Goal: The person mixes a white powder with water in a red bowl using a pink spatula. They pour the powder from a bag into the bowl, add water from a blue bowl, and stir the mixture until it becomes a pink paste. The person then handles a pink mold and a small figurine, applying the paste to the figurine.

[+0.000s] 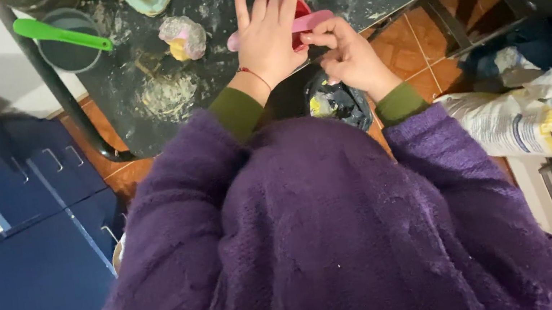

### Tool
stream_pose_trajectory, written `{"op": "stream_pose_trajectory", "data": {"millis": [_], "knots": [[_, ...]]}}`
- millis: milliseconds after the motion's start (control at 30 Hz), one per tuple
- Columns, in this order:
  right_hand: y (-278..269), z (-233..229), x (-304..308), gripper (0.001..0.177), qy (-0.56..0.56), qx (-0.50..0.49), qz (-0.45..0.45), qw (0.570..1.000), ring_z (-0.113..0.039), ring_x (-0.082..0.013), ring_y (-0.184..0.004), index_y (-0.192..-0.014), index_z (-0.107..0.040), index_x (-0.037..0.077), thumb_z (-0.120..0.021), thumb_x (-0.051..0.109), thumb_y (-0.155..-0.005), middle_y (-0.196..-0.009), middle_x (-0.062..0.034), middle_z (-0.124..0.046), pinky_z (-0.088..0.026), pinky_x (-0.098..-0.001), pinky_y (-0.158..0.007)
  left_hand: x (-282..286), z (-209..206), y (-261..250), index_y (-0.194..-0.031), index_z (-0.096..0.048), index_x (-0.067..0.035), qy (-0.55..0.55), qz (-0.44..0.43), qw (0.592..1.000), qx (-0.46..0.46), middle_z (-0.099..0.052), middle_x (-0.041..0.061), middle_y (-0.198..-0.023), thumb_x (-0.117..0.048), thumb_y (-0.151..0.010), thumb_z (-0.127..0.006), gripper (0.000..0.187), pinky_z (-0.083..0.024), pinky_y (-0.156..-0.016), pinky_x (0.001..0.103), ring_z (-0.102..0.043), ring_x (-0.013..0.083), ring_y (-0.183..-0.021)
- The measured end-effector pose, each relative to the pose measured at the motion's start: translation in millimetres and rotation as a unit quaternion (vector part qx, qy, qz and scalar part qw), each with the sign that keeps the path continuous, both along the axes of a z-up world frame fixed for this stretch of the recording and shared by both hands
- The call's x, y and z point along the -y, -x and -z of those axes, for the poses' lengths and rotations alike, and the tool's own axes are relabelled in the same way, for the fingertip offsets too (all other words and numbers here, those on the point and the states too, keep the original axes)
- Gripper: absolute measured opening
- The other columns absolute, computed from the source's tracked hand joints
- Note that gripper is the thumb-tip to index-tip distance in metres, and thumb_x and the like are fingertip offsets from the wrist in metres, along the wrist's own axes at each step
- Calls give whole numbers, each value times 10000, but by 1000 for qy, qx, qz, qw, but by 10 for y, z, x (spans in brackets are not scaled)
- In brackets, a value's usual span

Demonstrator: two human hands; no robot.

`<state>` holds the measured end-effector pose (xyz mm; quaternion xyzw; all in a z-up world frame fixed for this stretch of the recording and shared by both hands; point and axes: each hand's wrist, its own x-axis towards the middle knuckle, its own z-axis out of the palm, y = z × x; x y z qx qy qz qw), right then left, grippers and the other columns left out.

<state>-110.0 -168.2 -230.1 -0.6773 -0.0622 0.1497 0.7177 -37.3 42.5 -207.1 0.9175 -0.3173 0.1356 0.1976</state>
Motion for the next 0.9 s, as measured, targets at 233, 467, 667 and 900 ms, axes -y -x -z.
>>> {"op": "stream_pose_trajectory", "data": {"millis": [233,467,667,900], "knots": [[151,-411,65,466,155,128,51,978,-657,-140,-884,-1268,-466,64,-587,-118,-857,-1382,-115,-638,-548,-272,-698,-13,-87,-13,-1610,-232,-80,-30,11,999,-4,-488,174,-1457,-358,-703,-883,1151,-120,-1233,625,-443,389,-1389],[133,-691,-394,138,583,362,-126,716,-670,-285,-784,-934,-643,4,-682,37,-805,-1478,-149,-570,-570,-393,-648,-29,-9,-39,-1610,-205,-71,-39,36,998,18,-491,245,-1456,-414,-758,-841,1117,-112,-1225,606,-434,438,-1375],[347,-771,-377,210,662,402,-139,617,-649,-285,-969,-924,-691,-20,-667,150,-804,-1522,-177,-516,-589,-379,-733,-31,-18,-24,-1616,-205,-69,-41,31,999,13,-502,244,-1444,-400,-796,-819,1077,-130,-1238,580,-450,439,-1355],[221,-656,62,164,375,328,-65,864,-589,-400,-1357,-977,-633,49,-584,-24,-838,-1577,-191,-493,-579,-437,-1011,-75,-68,-84,-1605,-220,-87,-14,42,999,-23,-511,181,-1434,-420,-670,-927,1218,-154,-1239,577,-467,401,-1355]]}}
